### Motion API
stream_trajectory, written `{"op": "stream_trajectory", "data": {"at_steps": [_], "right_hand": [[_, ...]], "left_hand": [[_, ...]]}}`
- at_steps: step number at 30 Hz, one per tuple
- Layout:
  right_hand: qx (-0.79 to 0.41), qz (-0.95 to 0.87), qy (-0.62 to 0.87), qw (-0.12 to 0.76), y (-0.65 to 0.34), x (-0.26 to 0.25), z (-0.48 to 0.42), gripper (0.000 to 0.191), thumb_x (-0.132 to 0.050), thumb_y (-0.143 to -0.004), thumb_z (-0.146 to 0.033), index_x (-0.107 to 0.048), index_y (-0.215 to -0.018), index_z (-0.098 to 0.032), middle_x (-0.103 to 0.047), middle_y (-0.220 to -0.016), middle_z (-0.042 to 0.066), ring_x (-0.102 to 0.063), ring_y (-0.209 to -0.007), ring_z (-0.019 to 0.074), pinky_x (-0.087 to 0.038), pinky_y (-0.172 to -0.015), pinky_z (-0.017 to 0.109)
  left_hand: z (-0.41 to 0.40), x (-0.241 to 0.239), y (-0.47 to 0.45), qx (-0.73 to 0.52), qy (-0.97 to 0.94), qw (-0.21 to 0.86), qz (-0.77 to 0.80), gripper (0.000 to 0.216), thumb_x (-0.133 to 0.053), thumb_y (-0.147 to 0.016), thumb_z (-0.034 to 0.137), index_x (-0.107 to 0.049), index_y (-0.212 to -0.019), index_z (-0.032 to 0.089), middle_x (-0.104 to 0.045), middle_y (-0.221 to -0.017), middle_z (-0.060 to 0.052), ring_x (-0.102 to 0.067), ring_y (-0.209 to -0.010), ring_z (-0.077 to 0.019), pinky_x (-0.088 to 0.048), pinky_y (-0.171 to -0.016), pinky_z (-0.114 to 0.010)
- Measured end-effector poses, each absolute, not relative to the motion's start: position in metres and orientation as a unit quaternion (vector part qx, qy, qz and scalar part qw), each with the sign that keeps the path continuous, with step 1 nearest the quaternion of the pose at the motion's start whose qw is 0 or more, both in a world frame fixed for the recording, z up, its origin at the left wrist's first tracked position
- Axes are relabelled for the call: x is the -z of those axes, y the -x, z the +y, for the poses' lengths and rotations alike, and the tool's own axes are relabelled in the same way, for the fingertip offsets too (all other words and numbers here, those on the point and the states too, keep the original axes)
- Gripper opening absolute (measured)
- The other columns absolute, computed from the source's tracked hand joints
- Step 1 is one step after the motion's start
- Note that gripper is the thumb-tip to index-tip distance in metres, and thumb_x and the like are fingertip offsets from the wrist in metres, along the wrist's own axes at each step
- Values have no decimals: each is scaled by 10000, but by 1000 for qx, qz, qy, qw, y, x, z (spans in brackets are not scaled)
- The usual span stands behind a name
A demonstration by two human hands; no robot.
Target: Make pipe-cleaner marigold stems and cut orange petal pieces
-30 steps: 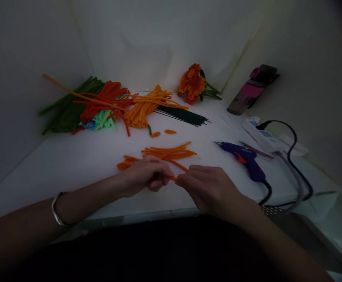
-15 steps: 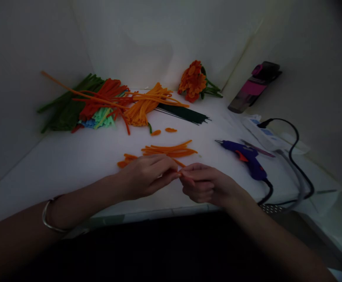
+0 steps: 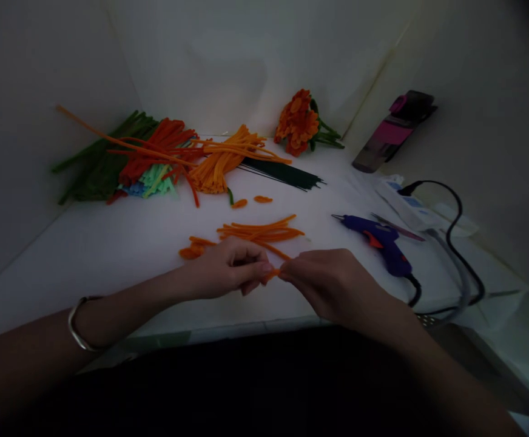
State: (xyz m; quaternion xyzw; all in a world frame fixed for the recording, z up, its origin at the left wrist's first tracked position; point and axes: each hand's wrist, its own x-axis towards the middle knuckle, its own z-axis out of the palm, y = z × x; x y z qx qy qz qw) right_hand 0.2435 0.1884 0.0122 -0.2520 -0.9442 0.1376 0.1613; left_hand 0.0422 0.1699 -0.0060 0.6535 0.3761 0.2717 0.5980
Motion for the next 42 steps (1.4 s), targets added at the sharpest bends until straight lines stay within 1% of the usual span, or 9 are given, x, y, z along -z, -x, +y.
{"op": "stream_trajectory", "data": {"at_steps": [3, 6, 12, 17, 24, 32, 34, 39, 42], "right_hand": [[35, -955, 224, 189, -244, -2, 191, 258, -394, -847, -92, -639, -824, -168, -561, -575, 15, -471, -543, 128, -284, -502, 256], [-4, -947, 232, 222, -243, 5, 199, 209, -428, -881, -167, -635, -850, -165, -576, -591, 8, -489, -547, 116, -323, -524, 241], [-368, -852, 311, 208, -240, -5, 203, 276, -456, -894, -330, -615, -759, -150, -539, -535, -18, -458, -479, 83, -345, -483, 207], [-776, -551, 269, 147, -236, 5, 206, 397, -357, -917, -391, -599, -753, -123, -514, -493, -12, -443, -415, 71, -305, -400, 180], [-951, -237, 173, 98, -234, 13, 206, 207, -480, -863, -234, -564, -713, -119, -342, -491, -67, -345, -435, 39, -281, -393, 124], [-881, -360, 239, 194, -227, 16, 202, 175, -609, -767, -236, -582, -638, -121, -299, -440, -92, -225, -391, 24, -201, -359, 129], [-781, -500, 277, 252, -225, 16, 198, 212, -582, -796, -281, -590, -641, -136, -348, -422, -82, -250, -386, 31, -206, -375, 152], [-351, -799, 357, 334, -226, 8, 186, 249, -528, -837, -265, -586, -620, -156, -536, -534, -9, -429, -487, 75, -326, -460, 200], [-340, -813, 365, 301, -226, 5, 186, 268, -472, -873, -288, -578, -657, -169, -569, -586, -1, -486, -521, 87, -385, -480, 199]], "left_hand": [[174, 10, -42, -282, -574, 683, 352, 268, -483, -852, 309, -492, -639, 147, -382, -467, 67, -309, -403, -51, -236, -401, -187], [176, 11, -41, -317, -607, 624, 376, 268, -465, -869, 320, -518, -672, 145, -453, -502, 46, -376, -447, -63, -295, -442, -190], [174, 7, -39, -367, -695, 452, 422, 290, -440, -891, 336, -546, -708, 136, -513, -593, 19, -435, -533, -78, -345, -507, -200], [171, 6, -39, -372, -715, 408, 430, 271, -459, -882, 320, -541, -703, 134, -504, -583, 25, -428, -528, -75, -339, -495, -192], [169, 3, -39, -395, -737, 354, 418, 258, -475, -874, 277, -556, -677, 132, -527, -595, 18, -450, -547, -79, -354, -538, -204], [168, 4, -41, -405, -716, 365, 436, 295, -479, -867, 270, -550, -619, 128, -512, -540, 24, -430, -516, -73, -341, -523, -198], [168, 6, -41, -407, -692, 401, 441, 292, -479, -869, 292, -555, -639, 127, -505, -506, 33, -407, -479, -65, -326, -488, -188], [173, 12, -42, -408, -638, 499, 420, 300, -454, -882, 314, -554, -669, 129, -488, -451, 47, -373, -427, -58, -300, -438, -176], [173, 13, -43, -415, -651, 470, 428, 314, -456, -883, 301, -537, -633, 129, -498, -474, 41, -396, -451, -57, -314, -456, -174]]}}
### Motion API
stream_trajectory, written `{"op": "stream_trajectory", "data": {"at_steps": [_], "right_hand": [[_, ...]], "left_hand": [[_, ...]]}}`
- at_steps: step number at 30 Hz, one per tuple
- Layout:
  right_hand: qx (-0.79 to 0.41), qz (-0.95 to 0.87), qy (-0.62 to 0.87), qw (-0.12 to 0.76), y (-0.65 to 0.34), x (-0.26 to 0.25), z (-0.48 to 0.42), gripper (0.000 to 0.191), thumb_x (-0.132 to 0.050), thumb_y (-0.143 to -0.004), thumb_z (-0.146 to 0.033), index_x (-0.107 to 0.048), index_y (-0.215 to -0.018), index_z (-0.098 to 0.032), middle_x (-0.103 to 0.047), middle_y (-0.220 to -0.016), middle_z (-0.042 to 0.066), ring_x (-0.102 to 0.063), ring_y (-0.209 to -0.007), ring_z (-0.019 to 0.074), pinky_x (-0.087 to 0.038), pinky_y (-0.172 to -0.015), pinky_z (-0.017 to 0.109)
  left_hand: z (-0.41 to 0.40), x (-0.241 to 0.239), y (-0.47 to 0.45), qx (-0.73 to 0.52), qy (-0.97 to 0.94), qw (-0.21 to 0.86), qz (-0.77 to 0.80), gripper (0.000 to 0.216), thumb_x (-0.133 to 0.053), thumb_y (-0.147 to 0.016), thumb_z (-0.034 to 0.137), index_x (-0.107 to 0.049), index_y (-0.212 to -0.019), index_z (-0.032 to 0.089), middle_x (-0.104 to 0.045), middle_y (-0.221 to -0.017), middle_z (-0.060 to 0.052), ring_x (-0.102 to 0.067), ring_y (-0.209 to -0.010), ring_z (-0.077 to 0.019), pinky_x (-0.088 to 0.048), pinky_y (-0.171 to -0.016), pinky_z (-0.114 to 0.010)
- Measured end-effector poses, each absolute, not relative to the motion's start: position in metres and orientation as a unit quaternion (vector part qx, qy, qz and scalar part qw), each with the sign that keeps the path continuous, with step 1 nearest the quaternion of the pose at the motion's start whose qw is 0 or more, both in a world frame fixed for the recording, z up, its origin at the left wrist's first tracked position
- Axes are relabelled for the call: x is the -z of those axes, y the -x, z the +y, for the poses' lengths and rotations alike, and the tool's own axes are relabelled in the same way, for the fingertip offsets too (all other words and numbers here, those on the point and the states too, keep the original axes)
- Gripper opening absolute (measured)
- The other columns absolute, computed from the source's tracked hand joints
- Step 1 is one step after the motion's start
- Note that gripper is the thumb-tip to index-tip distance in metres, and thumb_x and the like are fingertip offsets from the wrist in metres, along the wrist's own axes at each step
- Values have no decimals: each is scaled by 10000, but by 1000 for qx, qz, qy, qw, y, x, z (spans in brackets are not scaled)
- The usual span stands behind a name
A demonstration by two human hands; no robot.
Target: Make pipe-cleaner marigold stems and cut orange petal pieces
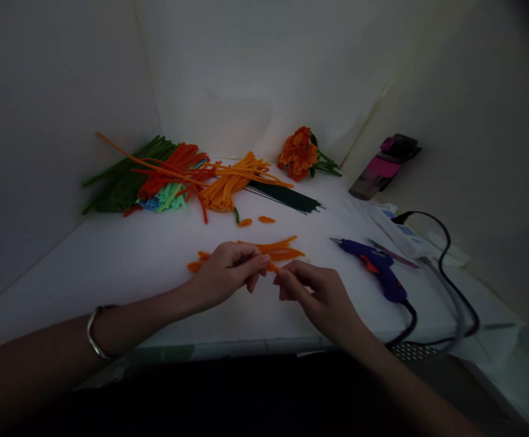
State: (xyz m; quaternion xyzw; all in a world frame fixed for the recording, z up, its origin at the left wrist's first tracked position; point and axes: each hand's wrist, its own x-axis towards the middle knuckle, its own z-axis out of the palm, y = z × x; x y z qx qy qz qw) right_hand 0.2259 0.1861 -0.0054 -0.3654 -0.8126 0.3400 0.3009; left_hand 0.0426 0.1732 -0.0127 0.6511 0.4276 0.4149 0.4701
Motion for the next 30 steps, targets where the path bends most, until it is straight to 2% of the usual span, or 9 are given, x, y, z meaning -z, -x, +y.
{"op": "stream_trajectory", "data": {"at_steps": [2, 5, 10, 15, 21, 27, 30], "right_hand": [[-382, -802, 360, 286, -226, 5, 188, 256, -454, -886, -308, -579, -709, -173, -585, -620, 1, -506, -543, 88, -408, -494, 197], [-379, -807, 346, 293, -225, 7, 190, 263, -432, -902, -296, -565, -711, -173, -572, -629, -3, -505, -556, 84, -409, -506, 194], [-272, -845, 343, 306, -226, 11, 187, 212, -417, -906, -246, -541, -749, -176, -534, -618, -14, -479, -539, 85, -398, -510, 202], [-197, -882, 316, 290, -227, 14, 188, 145, -428, -892, -206, -541, -809, -169, -541, -655, -1, -471, -560, 93, -382, -514, 209], [-268, -848, 346, 299, -224, 12, 187, 164, -454, -864, -203, -533, -726, -160, -474, -576, -30, -392, -494, 76, -321, -452, 200], [-358, -816, 343, 298, -224, 8, 186, 220, -444, -869, -238, -503, -670, -165, -388, -543, -49, -334, -485, 73, -280, -429, 203], [-371, -810, 338, 303, -225, 5, 185, 228, -438, -876, -251, -491, -670, -172, -390, -544, -51, -332, -476, 71, -278, -420, 200]], "left_hand": [[172, 11, -43, -416, -669, 437, 434, 323, -466, -879, 295, -527, -609, 127, -506, -494, 36, -411, -468, -57, -323, -472, -176], [169, 9, -44, -407, -687, 429, 422, 314, -471, -877, 304, -546, -630, 124, -506, -508, 33, -423, -479, -62, -331, -484, -184], [170, 9, -43, -397, -684, 459, 404, 268, -468, -879, 294, -566, -692, 129, -495, -511, 45, -426, -481, -64, -329, -488, -188], [174, 13, -42, -379, -686, 485, 388, 268, -488, -865, 287, -544, -649, 139, -476, -469, 51, -441, -495, -79, -355, -534, -207], [173, 10, -43, -333, -686, 522, 382, 283, -519, -840, 248, -492, -580, 140, -503, -489, 39, -433, -492, -71, -345, -524, -201], [172, 9, -39, -322, -714, 512, 352, 285, -515, -842, 256, -488, -583, 139, -473, -535, 41, -416, -520, -71, -329, -518, -203], [171, 9, -39, -325, -705, 531, 340, 248, -513, -844, 265, -497, -627, 145, -481, -542, 42, -418, -523, -74, -331, -519, -205]]}}
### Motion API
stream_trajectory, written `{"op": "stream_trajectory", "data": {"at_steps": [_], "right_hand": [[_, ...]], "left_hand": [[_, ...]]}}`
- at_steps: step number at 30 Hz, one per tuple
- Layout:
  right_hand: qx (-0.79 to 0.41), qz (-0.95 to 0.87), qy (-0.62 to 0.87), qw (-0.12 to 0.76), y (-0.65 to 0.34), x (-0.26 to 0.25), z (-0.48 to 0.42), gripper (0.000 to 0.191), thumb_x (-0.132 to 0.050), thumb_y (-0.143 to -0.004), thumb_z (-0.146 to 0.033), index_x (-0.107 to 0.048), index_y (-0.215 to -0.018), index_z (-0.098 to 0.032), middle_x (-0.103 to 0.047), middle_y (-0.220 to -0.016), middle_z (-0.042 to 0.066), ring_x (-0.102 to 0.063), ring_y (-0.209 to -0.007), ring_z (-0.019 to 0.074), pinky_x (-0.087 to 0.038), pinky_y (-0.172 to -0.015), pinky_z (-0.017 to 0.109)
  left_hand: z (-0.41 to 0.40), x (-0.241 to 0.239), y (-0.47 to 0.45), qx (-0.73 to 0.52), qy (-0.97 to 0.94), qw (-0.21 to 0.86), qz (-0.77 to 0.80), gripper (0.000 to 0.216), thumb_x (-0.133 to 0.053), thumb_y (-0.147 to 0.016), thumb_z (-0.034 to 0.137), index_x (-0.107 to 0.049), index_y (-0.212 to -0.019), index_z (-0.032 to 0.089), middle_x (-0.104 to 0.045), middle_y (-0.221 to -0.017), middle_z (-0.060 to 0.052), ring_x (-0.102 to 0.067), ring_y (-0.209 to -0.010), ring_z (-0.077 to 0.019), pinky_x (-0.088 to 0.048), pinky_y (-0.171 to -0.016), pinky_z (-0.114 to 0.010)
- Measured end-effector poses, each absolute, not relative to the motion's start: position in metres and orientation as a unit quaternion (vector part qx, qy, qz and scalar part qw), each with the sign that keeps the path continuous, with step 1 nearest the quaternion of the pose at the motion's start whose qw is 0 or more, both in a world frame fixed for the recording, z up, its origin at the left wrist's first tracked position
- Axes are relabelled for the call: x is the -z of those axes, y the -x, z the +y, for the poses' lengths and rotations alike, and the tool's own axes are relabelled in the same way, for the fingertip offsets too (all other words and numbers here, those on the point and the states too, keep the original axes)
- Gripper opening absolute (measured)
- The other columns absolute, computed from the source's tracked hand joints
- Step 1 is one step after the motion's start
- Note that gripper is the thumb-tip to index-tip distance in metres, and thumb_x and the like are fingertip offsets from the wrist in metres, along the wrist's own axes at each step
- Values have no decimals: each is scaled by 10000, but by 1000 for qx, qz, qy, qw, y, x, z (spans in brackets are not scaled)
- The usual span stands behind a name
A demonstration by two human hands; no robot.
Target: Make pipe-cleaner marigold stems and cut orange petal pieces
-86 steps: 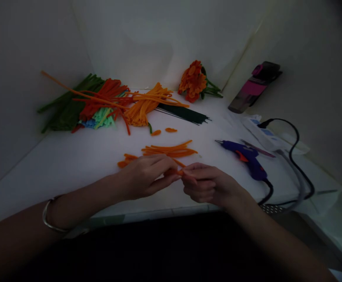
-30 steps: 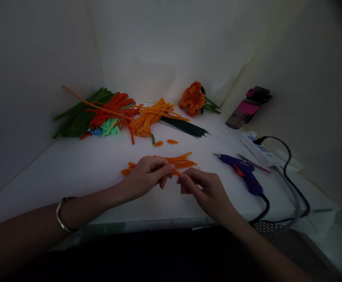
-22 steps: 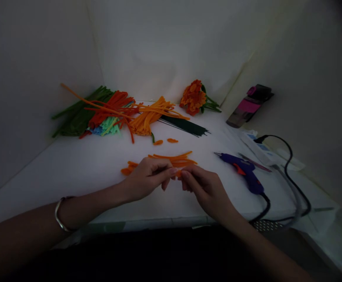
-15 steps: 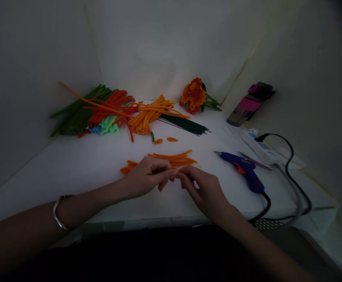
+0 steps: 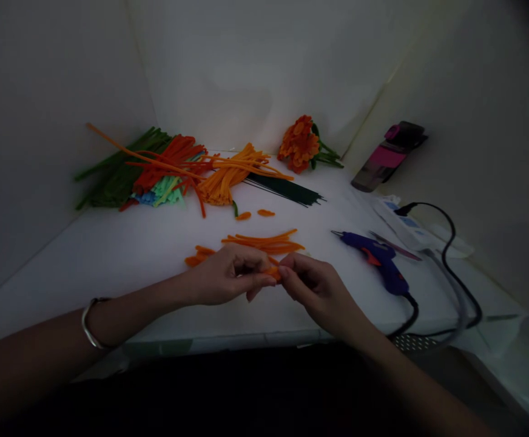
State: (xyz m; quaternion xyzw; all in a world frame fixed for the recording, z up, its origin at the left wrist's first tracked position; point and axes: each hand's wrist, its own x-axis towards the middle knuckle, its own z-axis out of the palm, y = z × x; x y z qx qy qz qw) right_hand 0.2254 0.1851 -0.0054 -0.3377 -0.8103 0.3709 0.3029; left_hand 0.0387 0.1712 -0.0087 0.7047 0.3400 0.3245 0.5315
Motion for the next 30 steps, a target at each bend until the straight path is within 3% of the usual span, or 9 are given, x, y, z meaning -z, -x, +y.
{"op": "stream_trajectory", "data": {"at_steps": [6, 11, 17, 23, 30], "right_hand": [[-260, -851, 320, 326, -229, 1, 185, 158, -458, -871, -204, -545, -743, -173, -483, -584, -31, -390, -491, 73, -306, -450, 205], [-282, -847, 316, 321, -229, -1, 185, 178, -463, -875, -222, -544, -724, -174, -470, -573, -28, -388, -491, 78, -294, -426, 199], [-382, -807, 322, 315, -229, 0, 190, 225, -458, -888, -265, -530, -698, -168, -472, -576, -30, -404, -513, 79, -322, -470, 207], [-556, -710, 323, 286, -233, 4, 204, 299, -417, -901, -352, -567, -727, -160, -493, -562, -25, -438, -507, 86, -364, -508, 224], [-742, -547, 299, 248, -232, 11, 207, 304, -481, -862, -348, -566, -649, -149, -416, -458, -48, -353, -425, 66, -261, -424, 206]], "left_hand": [[172, 7, -39, -337, -667, 589, 308, 199, -451, -886, 277, -578, -813, 142, -572, -599, 7, -440, -533, -81, -350, -524, -204], [171, 7, -37, -335, -674, 585, 301, 170, -463, -876, 245, -589, -828, 141, -557, -586, 15, -405, -519, -79, -322, -507, -199], [173, 8, -36, -342, -677, 568, 317, 191, -465, -875, 262, -589, -804, 136, -545, -574, 19, -412, -521, -80, -327, -509, -198], [179, 11, -35, -353, -675, 542, 355, 232, -451, -879, 298, -587, -791, 132, -532, -525, 23, -406, -487, -78, -321, -487, -197], [178, 11, -34, -366, -673, 514, 386, 232, -476, -865, 333, -578, -798, 135, -521, -553, 31, -396, -496, -75, -305, -488, -202]]}}
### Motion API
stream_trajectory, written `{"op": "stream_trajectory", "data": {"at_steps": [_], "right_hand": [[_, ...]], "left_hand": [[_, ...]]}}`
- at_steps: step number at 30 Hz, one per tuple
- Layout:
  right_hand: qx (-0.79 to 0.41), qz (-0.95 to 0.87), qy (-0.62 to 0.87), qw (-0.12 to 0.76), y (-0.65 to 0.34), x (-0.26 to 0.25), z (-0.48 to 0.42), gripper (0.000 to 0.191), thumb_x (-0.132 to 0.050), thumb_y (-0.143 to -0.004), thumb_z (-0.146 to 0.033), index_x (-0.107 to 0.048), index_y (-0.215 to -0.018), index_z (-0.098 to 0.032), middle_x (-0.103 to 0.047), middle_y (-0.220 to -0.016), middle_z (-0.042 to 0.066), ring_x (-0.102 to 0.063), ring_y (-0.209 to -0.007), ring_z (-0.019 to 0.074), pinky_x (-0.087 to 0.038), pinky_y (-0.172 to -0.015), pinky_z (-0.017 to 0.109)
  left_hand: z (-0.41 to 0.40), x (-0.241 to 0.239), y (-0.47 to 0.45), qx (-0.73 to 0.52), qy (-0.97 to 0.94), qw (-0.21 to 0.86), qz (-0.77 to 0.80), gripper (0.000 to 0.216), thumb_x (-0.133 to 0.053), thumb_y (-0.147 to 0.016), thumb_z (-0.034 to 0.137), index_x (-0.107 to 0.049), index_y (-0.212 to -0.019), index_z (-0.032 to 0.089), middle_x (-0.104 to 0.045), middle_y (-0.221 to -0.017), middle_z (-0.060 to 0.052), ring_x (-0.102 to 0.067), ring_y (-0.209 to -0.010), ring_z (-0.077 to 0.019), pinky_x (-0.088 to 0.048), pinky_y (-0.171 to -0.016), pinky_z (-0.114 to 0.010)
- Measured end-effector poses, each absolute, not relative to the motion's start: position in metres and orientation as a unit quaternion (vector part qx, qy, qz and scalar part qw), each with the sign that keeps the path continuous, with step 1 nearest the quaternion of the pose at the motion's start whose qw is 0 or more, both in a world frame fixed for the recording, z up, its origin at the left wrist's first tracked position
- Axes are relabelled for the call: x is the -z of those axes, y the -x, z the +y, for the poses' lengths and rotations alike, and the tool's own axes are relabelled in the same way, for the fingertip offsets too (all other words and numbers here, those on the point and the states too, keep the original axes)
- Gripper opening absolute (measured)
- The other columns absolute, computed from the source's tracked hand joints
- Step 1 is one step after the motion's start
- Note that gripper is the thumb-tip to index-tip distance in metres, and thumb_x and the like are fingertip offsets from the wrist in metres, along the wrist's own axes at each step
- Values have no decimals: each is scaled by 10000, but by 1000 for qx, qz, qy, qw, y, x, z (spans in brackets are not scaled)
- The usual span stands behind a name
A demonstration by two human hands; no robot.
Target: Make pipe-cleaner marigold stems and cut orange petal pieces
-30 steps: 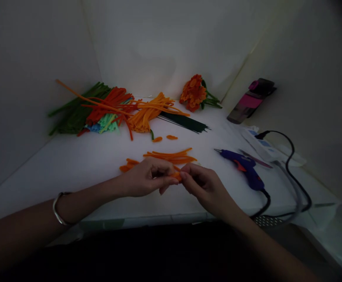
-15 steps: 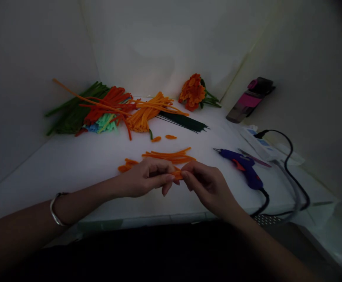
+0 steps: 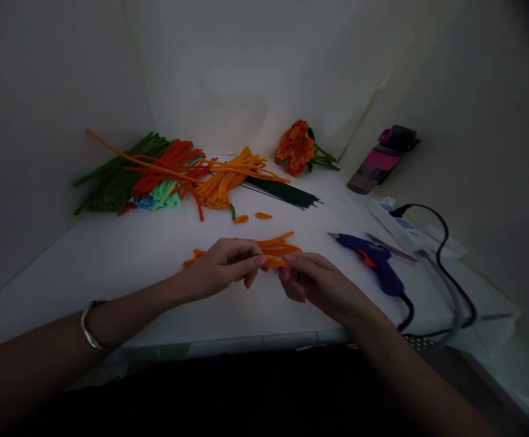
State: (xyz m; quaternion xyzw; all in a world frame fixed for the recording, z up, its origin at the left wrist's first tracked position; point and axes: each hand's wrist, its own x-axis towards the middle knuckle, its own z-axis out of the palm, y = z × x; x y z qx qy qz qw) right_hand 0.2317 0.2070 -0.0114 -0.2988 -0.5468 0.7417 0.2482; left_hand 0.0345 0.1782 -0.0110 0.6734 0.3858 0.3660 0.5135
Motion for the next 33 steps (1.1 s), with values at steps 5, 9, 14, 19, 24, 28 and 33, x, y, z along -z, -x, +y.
{"op": "stream_trajectory", "data": {"at_steps": [5, 9, 14, 19, 24, 28, 33], "right_hand": [[-763, -525, 294, 236, -230, 13, 208, 283, -531, -824, -378, -503, -642, -164, -313, -457, -82, -237, -413, 57, -195, -406, 200], [-582, -691, 334, 270, -232, 8, 203, 300, -483, -858, -383, -509, -646, -172, -347, -463, -65, -285, -427, 73, -234, -425, 217], [-114, -881, 307, 341, -236, 15, 202, 225, -463, -873, -246, -582, -690, -189, -543, -611, 26, -465, -571, 135, -370, -553, 270], [-66, -906, 271, 318, -239, 23, 210, 217, -449, -890, -237, -597, -739, -188, -564, -640, 40, -504, -614, 152, -397, -586, 273], [-136, -888, 366, 244, -241, 16, 215, 188, -429, -900, -301, -559, -825, -187, -587, -728, 33, -524, -618, 140, -394, -563, 254], [-115, -904, 381, 153, -243, 19, 217, 157, -494, -854, -282, -495, -730, -186, -563, -738, 32, -490, -614, 138, -368, -544, 251], [-106, -895, 411, 136, -244, 15, 216, 133, -475, -839, -243, -476, -720, -184, -552, -732, 37, -473, -610, 143, -359, -550, 271]], "left_hand": [[180, 10, -34, -384, -664, 517, 380, 230, -483, -865, 312, -575, -759, 129, -508, -533, 37, -394, -492, -68, -295, -481, -194], [182, 11, -34, -376, -625, 580, 361, 229, -487, -859, 286, -570, -720, 124, -497, -478, 39, -380, -449, -59, -279, -452, -190], [185, 17, -36, -361, -522, 692, 343, 225, -519, -830, 273, -559, -672, 118, -445, -426, 48, -345, -401, -51, -226, -421, -199], [187, 14, -32, -338, -561, 651, 384, 241, -501, -828, 295, -549, -667, 123, -453, -439, 42, -354, -404, -59, -233, -420, -196], [190, -13, -9, -303, -736, 421, 435, 221, -499, -813, 249, -581, -641, 138, -408, -466, 54, -349, -437, -65, -247, -439, -189], [201, -26, 19, -201, -801, 343, 447, 219, -514, -762, 190, -546, -549, 145, -437, -510, 36, -373, -477, -81, -252, -457, -198], [211, -22, 42, -89, -811, 351, 461, 248, -515, -694, 126, -458, -454, 155, -373, -456, 28, -331, -441, -95, -218, -447, -230]]}}
